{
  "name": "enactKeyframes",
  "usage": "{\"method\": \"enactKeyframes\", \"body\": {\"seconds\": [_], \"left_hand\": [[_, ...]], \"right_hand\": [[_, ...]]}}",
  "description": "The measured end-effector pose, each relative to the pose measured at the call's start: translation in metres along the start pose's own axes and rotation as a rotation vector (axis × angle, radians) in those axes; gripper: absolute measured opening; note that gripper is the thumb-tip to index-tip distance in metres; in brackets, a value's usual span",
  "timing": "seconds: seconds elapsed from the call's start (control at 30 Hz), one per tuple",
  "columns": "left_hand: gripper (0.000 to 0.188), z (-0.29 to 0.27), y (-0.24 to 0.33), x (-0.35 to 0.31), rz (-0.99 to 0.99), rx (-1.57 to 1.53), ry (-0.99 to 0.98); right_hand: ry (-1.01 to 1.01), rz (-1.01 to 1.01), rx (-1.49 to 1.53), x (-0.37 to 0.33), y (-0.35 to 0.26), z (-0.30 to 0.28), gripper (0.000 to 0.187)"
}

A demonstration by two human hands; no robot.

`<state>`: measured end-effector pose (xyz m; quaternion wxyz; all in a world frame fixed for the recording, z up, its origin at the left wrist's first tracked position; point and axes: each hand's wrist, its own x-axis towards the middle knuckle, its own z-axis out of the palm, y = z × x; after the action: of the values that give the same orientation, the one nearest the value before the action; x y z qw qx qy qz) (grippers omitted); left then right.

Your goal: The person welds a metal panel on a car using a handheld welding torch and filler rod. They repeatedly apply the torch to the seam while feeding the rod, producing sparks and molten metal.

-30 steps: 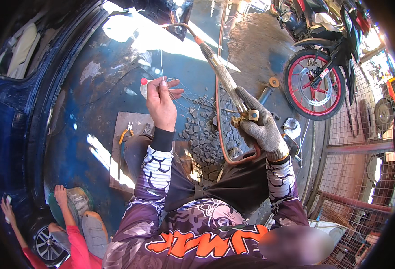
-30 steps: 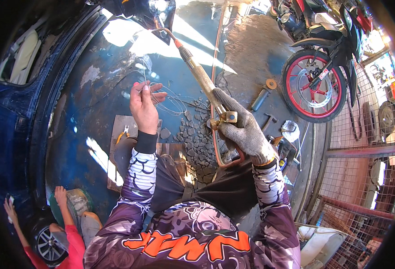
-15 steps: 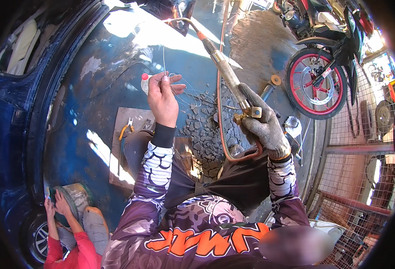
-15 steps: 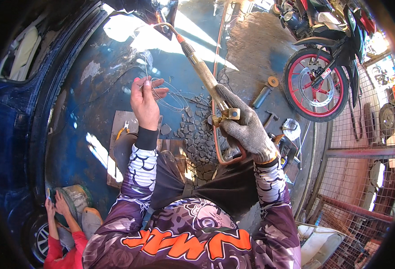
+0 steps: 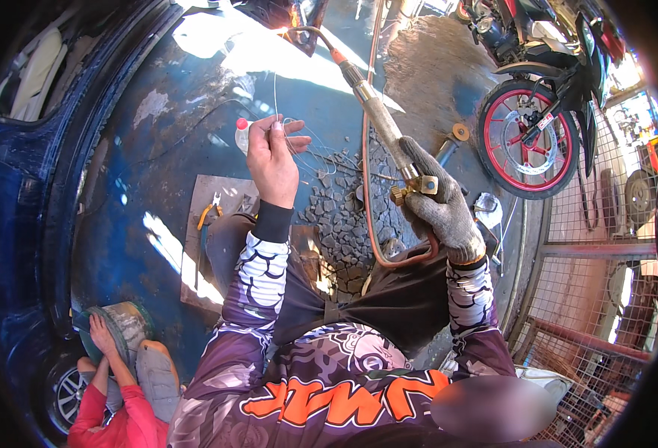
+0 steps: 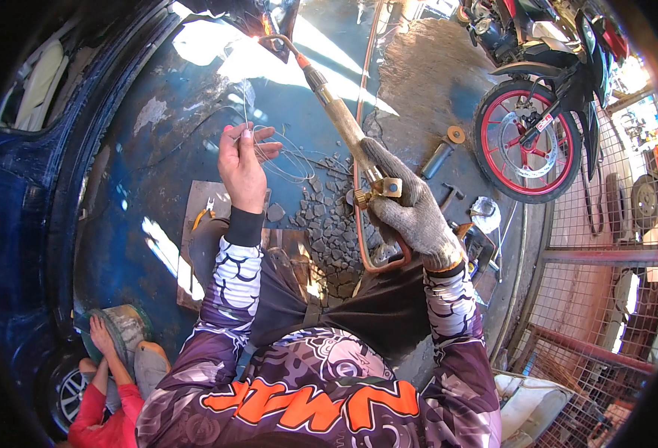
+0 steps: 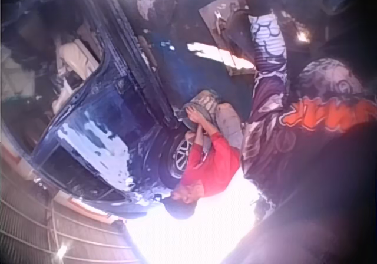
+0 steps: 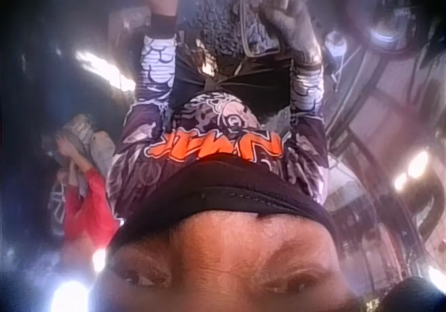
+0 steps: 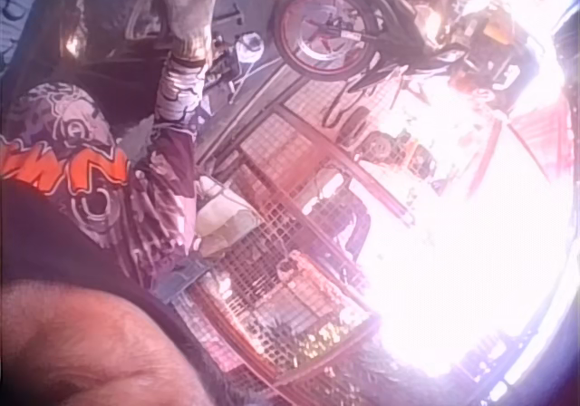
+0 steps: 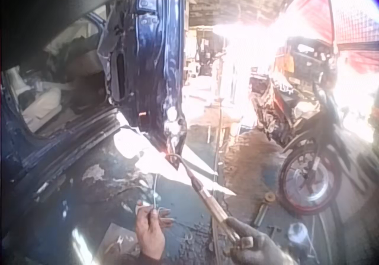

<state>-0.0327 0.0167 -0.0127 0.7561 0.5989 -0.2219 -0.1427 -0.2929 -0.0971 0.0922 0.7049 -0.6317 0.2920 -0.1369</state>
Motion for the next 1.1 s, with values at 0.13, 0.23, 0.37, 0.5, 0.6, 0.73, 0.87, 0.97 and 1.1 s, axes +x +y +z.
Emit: {"method": "enactKeyframes", "body": {"seconds": [0.13,0.23,0.37,0.5,0.6,0.73,0.87,0.97,1.1], "left_hand": [[0.022,0.000,-0.001,0.001,0.004,0.005,0.000],[0.022,0.000,-0.001,0.001,0.003,0.005,-0.002],[0.021,0.001,0.000,0.001,-0.003,0.022,-0.001],[0.020,0.005,-0.001,0.007,-0.004,0.039,-0.005],[0.020,0.009,-0.001,0.010,-0.019,0.034,0.001],[0.019,0.013,-0.002,0.010,-0.035,0.025,-0.010],[0.019,0.014,-0.003,0.011,-0.021,0.056,-0.026],[0.019,0.015,-0.004,0.013,-0.035,0.056,-0.034],[0.019,0.016,-0.004,0.014,-0.023,0.060,-0.040]], "right_hand": [[-0.033,-0.024,0.015,0.002,0.002,-0.004,0.086],[-0.035,-0.046,0.006,0.004,0.004,-0.004,0.087],[-0.023,-0.041,-0.005,0.003,0.006,-0.003,0.086],[-0.004,-0.040,0.046,0.002,0.007,-0.002,0.085],[0.032,-0.070,-0.007,0.004,0.009,-0.001,0.089],[0.030,-0.069,-0.008,0.006,0.011,-0.002,0.088],[0.036,-0.068,-0.022,0.007,0.011,-0.002,0.085],[0.034,-0.041,-0.023,0.005,0.010,-0.002,0.085],[0.034,-0.038,-0.011,0.005,0.009,0.000,0.085]]}}
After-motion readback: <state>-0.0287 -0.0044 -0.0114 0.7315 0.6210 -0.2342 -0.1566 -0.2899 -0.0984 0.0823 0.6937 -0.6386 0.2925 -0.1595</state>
